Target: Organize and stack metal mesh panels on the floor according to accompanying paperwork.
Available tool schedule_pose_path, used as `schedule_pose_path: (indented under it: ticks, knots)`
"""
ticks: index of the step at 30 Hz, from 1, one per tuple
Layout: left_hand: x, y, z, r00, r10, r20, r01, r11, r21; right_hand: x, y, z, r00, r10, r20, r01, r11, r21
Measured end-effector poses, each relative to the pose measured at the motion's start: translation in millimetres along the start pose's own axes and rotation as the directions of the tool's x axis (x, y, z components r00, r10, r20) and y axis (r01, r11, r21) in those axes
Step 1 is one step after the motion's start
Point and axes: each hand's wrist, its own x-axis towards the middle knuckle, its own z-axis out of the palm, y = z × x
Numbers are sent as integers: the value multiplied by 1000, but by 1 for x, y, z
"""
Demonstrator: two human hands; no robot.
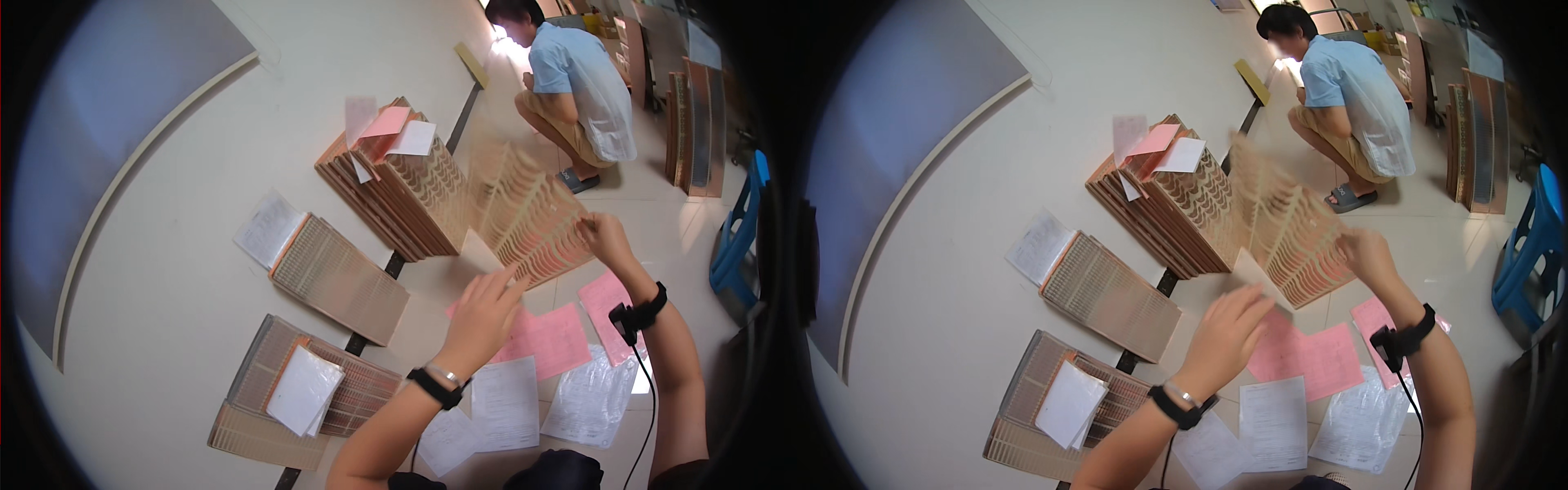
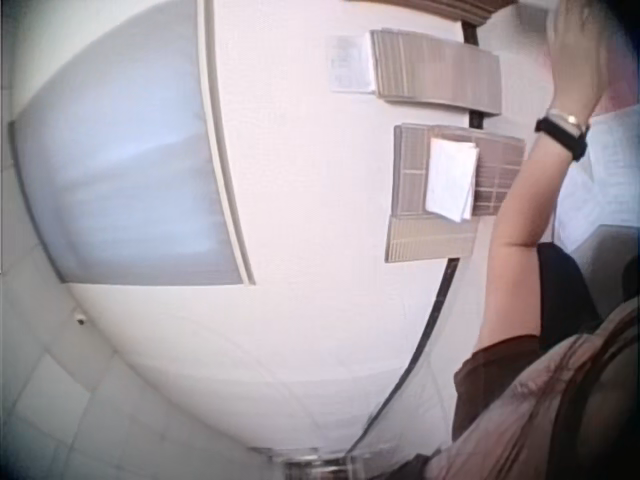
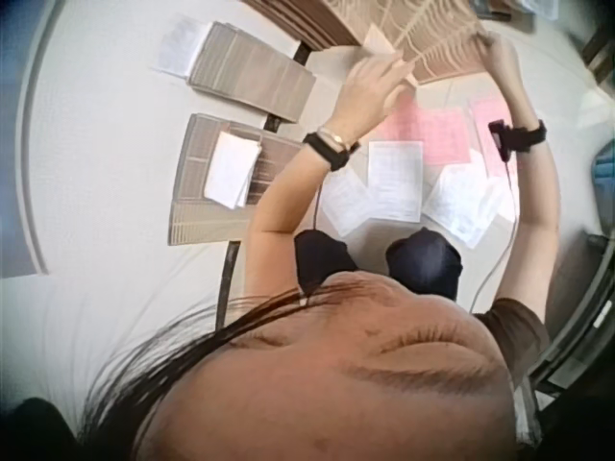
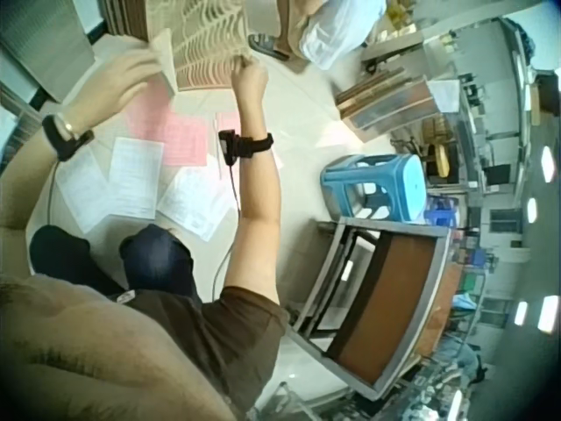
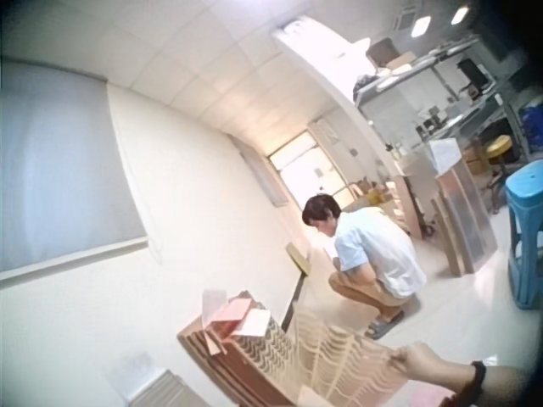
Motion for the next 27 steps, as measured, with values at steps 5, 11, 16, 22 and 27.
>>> schedule_pose_path:
  ticks: [5, 11, 16, 22, 27]
  knots:
    - [-107, -24, -11, 943, -280, 181, 306, 942, -138, 62, 34, 61, 968, 245, 51, -250, 954, 168]
    - [-200, -33, -42, 856, -436, 277, 500, 834, -233, 111, 45, 151, 885, 465, -3, -454, 865, 213]
    - [-245, -40, -61, 735, -567, 372, 656, 734, -175, 139, 48, 196, 897, 422, -129, -420, 907, 44]
    - [-287, -29, -73, 610, -693, 385, 784, 600, -160, 199, 61, 218, 838, 536, 99, -545, 823, 161]
    - [-318, -17, -88, 449, -769, 456, 878, 474, -66, 202, 13, 203, 872, 429, 237, -488, 718, 495]
